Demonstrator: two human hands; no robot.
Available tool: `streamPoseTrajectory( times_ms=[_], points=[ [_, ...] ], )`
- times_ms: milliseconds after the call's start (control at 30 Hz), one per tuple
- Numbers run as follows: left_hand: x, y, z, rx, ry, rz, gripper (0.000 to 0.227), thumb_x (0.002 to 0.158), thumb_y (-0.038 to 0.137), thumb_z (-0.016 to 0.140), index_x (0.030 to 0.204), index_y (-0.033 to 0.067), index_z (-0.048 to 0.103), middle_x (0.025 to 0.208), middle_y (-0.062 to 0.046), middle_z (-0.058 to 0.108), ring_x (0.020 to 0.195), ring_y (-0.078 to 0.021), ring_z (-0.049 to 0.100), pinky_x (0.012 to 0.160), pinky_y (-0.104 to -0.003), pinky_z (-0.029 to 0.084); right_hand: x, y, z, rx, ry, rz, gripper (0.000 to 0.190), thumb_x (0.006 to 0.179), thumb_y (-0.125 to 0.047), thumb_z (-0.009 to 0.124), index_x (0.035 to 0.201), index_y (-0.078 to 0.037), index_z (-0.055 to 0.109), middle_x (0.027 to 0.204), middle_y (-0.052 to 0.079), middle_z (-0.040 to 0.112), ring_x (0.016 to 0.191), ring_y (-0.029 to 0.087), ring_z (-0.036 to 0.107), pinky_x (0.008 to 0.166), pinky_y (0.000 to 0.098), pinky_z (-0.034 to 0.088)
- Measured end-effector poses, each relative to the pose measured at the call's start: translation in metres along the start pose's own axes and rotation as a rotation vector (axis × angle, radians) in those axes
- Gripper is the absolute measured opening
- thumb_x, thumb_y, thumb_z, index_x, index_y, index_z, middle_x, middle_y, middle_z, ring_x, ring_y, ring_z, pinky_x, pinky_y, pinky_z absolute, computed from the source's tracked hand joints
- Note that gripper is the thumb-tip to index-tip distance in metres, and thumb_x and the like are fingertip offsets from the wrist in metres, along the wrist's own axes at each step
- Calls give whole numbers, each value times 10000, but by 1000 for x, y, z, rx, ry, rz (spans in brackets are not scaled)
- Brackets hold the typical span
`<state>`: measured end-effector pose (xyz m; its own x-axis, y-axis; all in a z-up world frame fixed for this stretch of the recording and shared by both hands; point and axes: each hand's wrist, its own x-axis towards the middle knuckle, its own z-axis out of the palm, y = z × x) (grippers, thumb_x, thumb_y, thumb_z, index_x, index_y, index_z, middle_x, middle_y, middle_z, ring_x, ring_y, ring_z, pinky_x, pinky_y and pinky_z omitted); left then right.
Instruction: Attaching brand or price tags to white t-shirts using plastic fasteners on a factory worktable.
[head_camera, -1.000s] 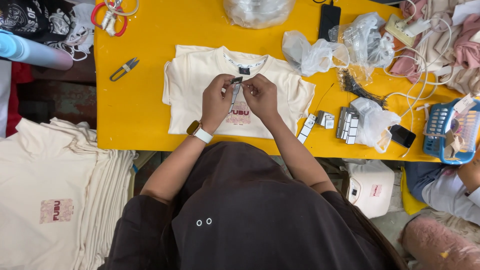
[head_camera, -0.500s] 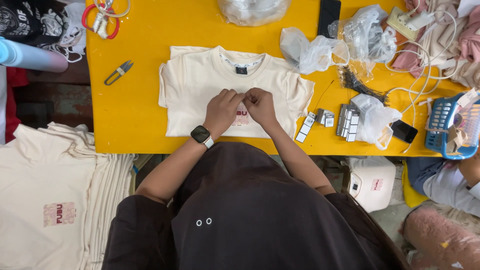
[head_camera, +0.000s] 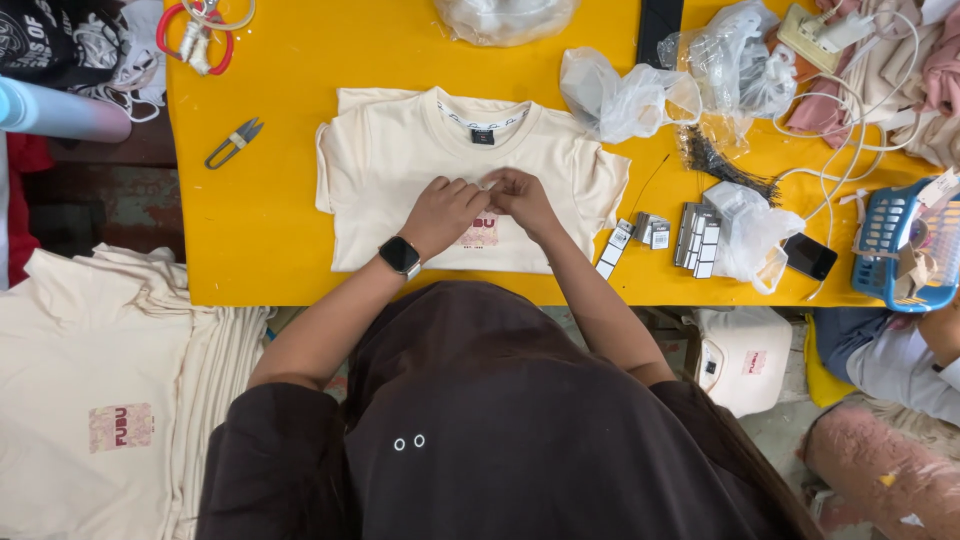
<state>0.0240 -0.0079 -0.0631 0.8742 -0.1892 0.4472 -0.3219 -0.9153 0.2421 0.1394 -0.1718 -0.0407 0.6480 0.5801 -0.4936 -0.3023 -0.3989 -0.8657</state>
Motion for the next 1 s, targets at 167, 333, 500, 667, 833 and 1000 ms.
streamPoseTrajectory(
  times_ms=[167,333,500,667,833,1000],
  points=[
    [11,5,12,17,21,55,98,1021,157,586,1081,137,661,851,-23,560,869,-208,573,729,-341,449,2,-7,-15,215,-92,236,201,887,-90,577,1036,-34,699,814,19,664,755,115,732,754,319,669],
    [23,7,22,-296,-47,-179,135,1028,73,541,1090,98,658,930,-45,602,925,-249,611,730,-363,485,41,22,-28,210,176,160,117,915,-50,661,1007,-88,725,942,20,673,967,178,682,1022,498,515],
    [35,-10,28,-690,-150,-911,160,943,63,653,1084,112,596,990,-105,667,949,-377,699,758,-481,542,91,23,-40,183,463,30,143,946,-100,721,1058,-63,640,770,55,694,646,120,701,615,225,636],
    [61,-35,21,-349,-206,-749,193,928,114,686,1105,107,608,1017,-51,546,976,-307,642,746,-431,539,109,48,-41,-135,497,-87,108,901,-110,819,1005,-95,794,798,63,744,692,118,707,647,246,604],
    [59,-67,90,-77,-87,-342,77,928,63,677,863,87,642,946,-27,479,984,-236,484,757,-380,389,85,31,-26,-389,438,-220,209,921,-38,754,1087,-151,814,884,120,775,831,210,726,785,339,603],
    [66,-71,86,-213,-105,-475,118,953,88,653,840,115,630,910,7,477,962,-235,510,716,-387,420,75,18,-26,-460,380,-281,321,920,-1,743,1195,-166,751,856,103,756,815,235,716,789,372,610]
  ],
)
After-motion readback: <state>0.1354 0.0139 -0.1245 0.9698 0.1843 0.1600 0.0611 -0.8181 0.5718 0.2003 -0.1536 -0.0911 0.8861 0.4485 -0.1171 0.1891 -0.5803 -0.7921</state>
